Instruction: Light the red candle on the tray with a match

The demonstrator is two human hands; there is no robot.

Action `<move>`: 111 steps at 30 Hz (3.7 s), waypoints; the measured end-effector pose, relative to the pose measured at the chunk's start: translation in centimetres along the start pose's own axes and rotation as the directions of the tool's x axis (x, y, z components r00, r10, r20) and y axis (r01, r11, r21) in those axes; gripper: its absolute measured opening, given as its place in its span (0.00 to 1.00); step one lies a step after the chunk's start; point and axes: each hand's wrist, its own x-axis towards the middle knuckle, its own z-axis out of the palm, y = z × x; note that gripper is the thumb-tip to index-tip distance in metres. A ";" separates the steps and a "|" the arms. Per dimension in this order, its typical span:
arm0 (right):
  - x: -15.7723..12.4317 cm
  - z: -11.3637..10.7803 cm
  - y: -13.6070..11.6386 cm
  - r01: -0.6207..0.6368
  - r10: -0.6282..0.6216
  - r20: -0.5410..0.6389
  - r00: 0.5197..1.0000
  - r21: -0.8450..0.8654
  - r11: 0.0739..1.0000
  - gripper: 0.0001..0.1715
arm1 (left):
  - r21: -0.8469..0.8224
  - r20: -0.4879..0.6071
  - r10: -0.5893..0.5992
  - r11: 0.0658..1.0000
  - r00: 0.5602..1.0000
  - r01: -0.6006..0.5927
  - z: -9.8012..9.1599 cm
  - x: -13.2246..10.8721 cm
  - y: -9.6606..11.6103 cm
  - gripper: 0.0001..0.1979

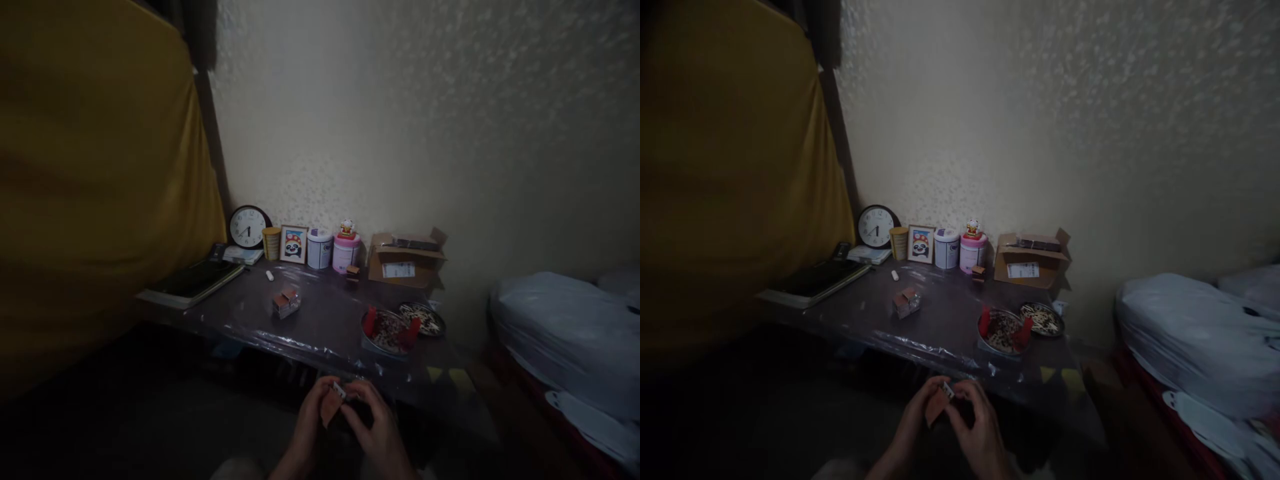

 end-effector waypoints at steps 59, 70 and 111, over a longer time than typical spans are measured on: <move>1.4 -2.1 -2.1 0.018 -0.022 -0.264 0.964 -0.017 1.000 0.09 | -0.069 0.044 -0.020 0.997 0.999 0.023 2.4 -1.0 1.1 0.14; 0.4 -2.1 -4.4 0.114 -0.123 -0.293 0.948 -0.048 0.992 0.09 | 0.013 0.047 0.030 0.999 0.998 -0.031 3.2 -3.5 3.3 0.14; -0.1 -3.3 -6.8 0.295 -0.379 -0.353 0.856 -0.268 0.917 0.07 | 0.046 0.106 0.099 0.993 0.989 -0.105 4.5 -5.9 4.6 0.07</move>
